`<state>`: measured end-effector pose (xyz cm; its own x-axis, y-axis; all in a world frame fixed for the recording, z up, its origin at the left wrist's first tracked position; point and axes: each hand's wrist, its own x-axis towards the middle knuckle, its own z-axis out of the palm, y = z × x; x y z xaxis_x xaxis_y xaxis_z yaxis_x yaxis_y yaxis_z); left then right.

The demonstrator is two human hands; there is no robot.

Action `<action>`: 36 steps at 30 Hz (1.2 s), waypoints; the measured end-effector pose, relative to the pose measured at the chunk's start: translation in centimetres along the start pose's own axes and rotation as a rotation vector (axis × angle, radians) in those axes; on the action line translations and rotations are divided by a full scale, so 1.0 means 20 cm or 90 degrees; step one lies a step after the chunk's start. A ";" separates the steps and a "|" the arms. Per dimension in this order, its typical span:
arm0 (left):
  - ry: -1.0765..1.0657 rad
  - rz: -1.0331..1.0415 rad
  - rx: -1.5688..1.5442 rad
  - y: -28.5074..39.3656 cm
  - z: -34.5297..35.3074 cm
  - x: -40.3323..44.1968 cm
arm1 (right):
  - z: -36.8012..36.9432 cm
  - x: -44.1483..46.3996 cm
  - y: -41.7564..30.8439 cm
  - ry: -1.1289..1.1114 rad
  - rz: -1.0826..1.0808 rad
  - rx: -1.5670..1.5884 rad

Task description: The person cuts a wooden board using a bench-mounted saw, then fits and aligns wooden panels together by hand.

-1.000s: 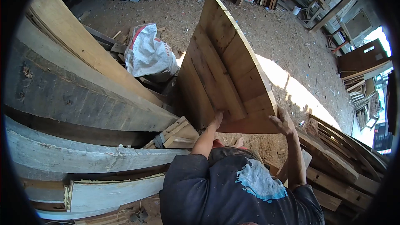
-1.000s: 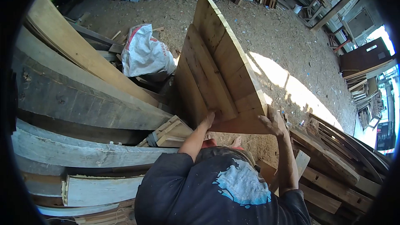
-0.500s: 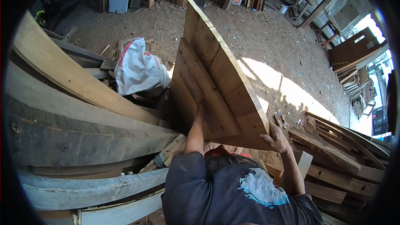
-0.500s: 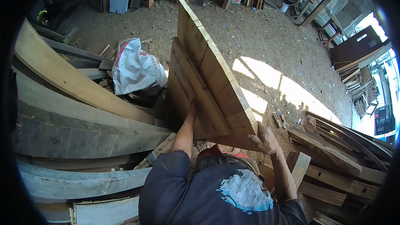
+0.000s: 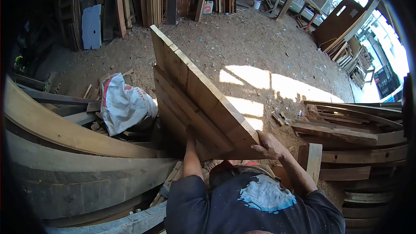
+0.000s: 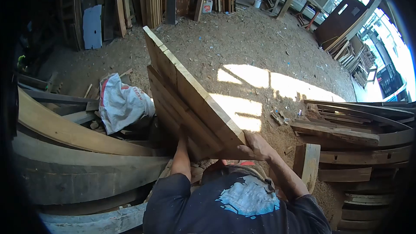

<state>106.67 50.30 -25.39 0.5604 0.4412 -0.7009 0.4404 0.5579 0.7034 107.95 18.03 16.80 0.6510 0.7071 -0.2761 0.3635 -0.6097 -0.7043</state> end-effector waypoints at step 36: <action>0.359 0.394 1.019 0.49 -0.34 -1.38 | -0.08 0.08 0.14 -0.114 -0.158 0.089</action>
<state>90.75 48.42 0.06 0.7589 0.6505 -0.0317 0.6512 -0.7582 0.0315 111.02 16.86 15.42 0.4223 0.8872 -0.1857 0.3936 -0.3641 -0.8441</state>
